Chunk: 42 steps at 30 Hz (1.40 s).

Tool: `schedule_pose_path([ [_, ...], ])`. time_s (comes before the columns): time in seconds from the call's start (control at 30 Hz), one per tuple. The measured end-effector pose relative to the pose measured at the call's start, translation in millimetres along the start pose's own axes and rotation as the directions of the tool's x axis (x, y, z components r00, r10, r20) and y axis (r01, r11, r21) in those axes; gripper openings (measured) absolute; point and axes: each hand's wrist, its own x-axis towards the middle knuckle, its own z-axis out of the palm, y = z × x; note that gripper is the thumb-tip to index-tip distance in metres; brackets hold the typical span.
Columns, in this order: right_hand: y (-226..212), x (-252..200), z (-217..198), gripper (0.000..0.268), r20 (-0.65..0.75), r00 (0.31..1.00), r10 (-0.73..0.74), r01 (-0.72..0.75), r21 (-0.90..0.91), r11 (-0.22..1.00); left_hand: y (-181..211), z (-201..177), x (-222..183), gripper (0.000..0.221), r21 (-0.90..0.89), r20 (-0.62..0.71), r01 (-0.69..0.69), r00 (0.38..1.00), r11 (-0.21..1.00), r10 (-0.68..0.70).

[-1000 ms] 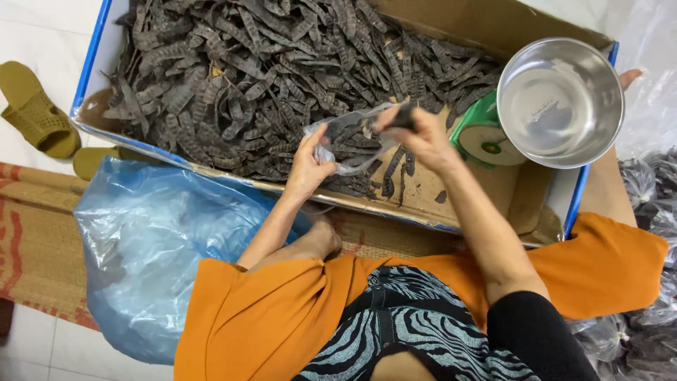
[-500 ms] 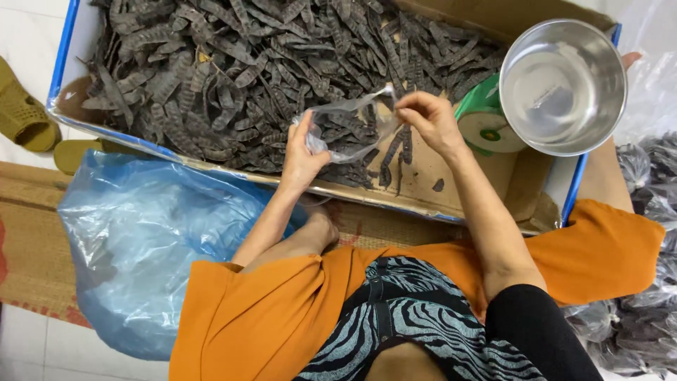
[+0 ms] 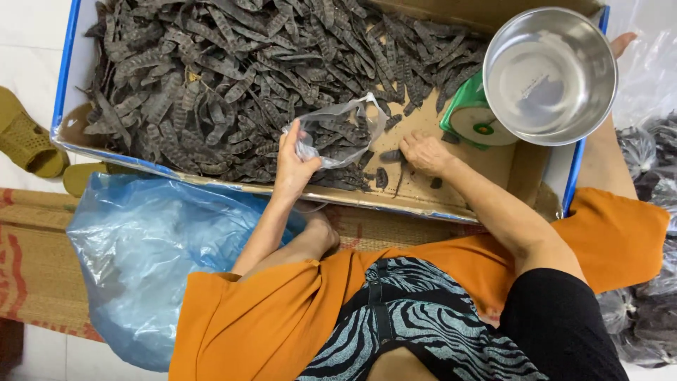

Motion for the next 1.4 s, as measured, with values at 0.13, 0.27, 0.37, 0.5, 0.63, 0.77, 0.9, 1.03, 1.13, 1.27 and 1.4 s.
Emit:
schedule_pose_path([
  [0.13,5.5,8.6,-6.7,0.022,-0.052,0.984,0.169,-0.157,0.180,0.971,3.4,-0.3,0.5,0.093,-0.022,0.000,0.024,1.000,0.999,-0.024],
  [0.27,25.5,41.5,15.5,0.023,-0.091,0.968,0.233,-0.211,0.205,0.956,9.6,0.2,-0.3,0.093,0.003,0.005,0.053,0.999,0.999,-0.053],
  [0.37,25.9,63.2,40.4,0.023,-0.106,0.968,0.227,-0.203,0.198,0.959,14.4,0.4,-1.7,0.094,-0.023,0.001,0.072,0.997,0.997,-0.072],
  [0.5,23.0,66.2,42.7,0.029,-0.110,0.950,0.294,-0.255,0.277,0.926,14.7,-0.2,-1.7,0.094,0.004,0.001,0.058,0.998,0.998,-0.058],
  [0.63,20.4,60.3,23.9,0.040,-0.053,0.902,0.427,-0.350,0.486,0.800,13.8,-1.0,-1.2,0.093,0.036,-0.007,0.034,0.999,0.999,-0.033],
  [0.77,13.4,82.9,50.4,0.036,-0.091,0.946,0.312,-0.214,0.548,0.809,14.2,-0.7,-1.7,0.093,0.060,-0.012,0.064,0.998,0.996,-0.063],
  [0.9,7.6,101.5,75.7,0.026,-0.219,0.938,0.269,-0.079,0.620,0.780,15.4,0.2,-0.2,0.093,-0.006,-0.008,0.047,0.999,0.999,-0.047],
  [1.03,14.9,95.8,70.9,0.011,0.002,0.913,0.407,-0.359,0.475,0.803,13.2,-0.4,-0.3,0.094,-0.011,-0.002,0.095,0.995,0.995,-0.095],
  [1.13,28.7,91.3,41.6,0.023,-0.050,0.854,0.518,-0.432,0.486,0.760,9.2,1.0,0.3,0.093,0.023,-0.010,0.049,0.999,0.999,-0.049],
  [1.27,46.9,100.9,-14.2,0.037,0.097,0.753,0.651,-0.578,0.570,0.584,15.0,-1.8,-0.9,0.094,0.005,-0.009,0.101,0.995,0.995,-0.101],
  [1.4,49.3,123.0,-40.1,0.082,0.094,0.730,0.677,-0.598,0.568,0.566,18.3,-0.4,0.0,0.095,-0.056,-0.009,0.161,0.987,0.985,-0.162],
])
